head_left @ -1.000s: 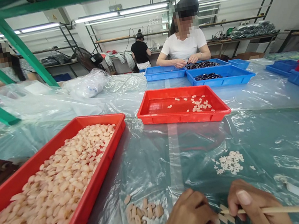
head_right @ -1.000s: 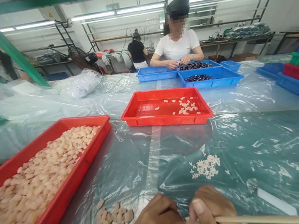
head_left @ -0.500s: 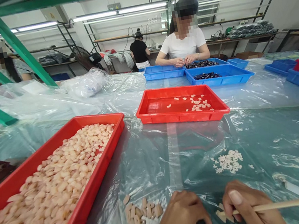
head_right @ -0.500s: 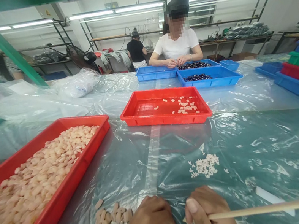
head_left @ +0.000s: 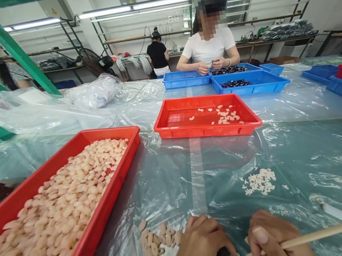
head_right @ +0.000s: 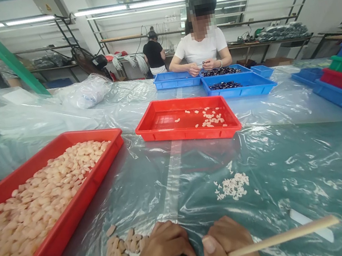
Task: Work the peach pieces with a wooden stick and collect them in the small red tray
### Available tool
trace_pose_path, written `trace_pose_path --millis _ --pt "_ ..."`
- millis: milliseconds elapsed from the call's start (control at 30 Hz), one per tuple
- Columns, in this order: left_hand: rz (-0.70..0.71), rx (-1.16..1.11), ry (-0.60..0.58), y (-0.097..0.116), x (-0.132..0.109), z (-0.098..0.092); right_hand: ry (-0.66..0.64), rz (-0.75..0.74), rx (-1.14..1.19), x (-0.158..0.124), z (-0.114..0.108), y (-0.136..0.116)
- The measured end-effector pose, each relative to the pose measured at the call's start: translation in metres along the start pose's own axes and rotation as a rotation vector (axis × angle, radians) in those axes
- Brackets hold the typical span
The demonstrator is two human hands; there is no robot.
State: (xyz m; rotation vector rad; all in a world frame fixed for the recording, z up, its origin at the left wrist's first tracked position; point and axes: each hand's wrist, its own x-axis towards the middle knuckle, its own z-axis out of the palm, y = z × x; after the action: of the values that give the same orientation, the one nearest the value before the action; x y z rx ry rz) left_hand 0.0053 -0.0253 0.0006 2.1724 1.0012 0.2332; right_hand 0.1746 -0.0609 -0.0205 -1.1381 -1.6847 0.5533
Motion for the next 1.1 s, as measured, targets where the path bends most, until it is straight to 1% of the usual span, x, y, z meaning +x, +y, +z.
trace_pose_path --millis 167,300,433,533,667,767,833,900,933,1033,1100 --pt "-0.011 -0.043 0.039 0.0 0.001 0.007 -0.077 -0.073 -0.136 0.0 -0.001 0.001" --pt "-0.007 -0.027 0.045 -0.001 0.001 0.01 -0.088 -0.085 -0.18 0.0 0.0 0.002" --pt "-0.009 -0.008 0.042 -0.001 0.001 0.01 -0.127 -0.103 -0.259 0.001 0.002 0.003" --pt "-0.019 -0.01 0.053 -0.001 0.0 0.012 -0.14 -0.175 -0.337 0.0 0.005 0.003" --pt "-0.012 -0.013 0.097 -0.003 -0.001 0.017 -0.088 -0.278 -0.394 0.0 0.01 0.006" --pt "-0.023 -0.012 0.11 -0.004 -0.001 0.018 -0.039 -0.366 -0.354 0.0 0.013 0.01" --pt "-0.039 -0.021 0.091 -0.003 -0.001 0.018 0.022 -0.394 -0.294 0.0 0.013 0.012" --pt "-0.049 -0.026 0.073 -0.003 -0.001 0.017 0.07 -0.355 -0.208 -0.001 0.011 0.013" --pt "-0.051 -0.022 0.07 -0.003 -0.001 0.017 0.059 -0.314 -0.173 -0.001 0.01 0.012" --pt "-0.04 0.013 0.064 -0.003 -0.002 0.016 -0.081 -0.183 -0.161 -0.004 0.007 0.009" --pt "-0.036 0.027 0.056 -0.004 -0.002 0.016 -0.15 -0.136 -0.195 -0.005 0.006 0.009"
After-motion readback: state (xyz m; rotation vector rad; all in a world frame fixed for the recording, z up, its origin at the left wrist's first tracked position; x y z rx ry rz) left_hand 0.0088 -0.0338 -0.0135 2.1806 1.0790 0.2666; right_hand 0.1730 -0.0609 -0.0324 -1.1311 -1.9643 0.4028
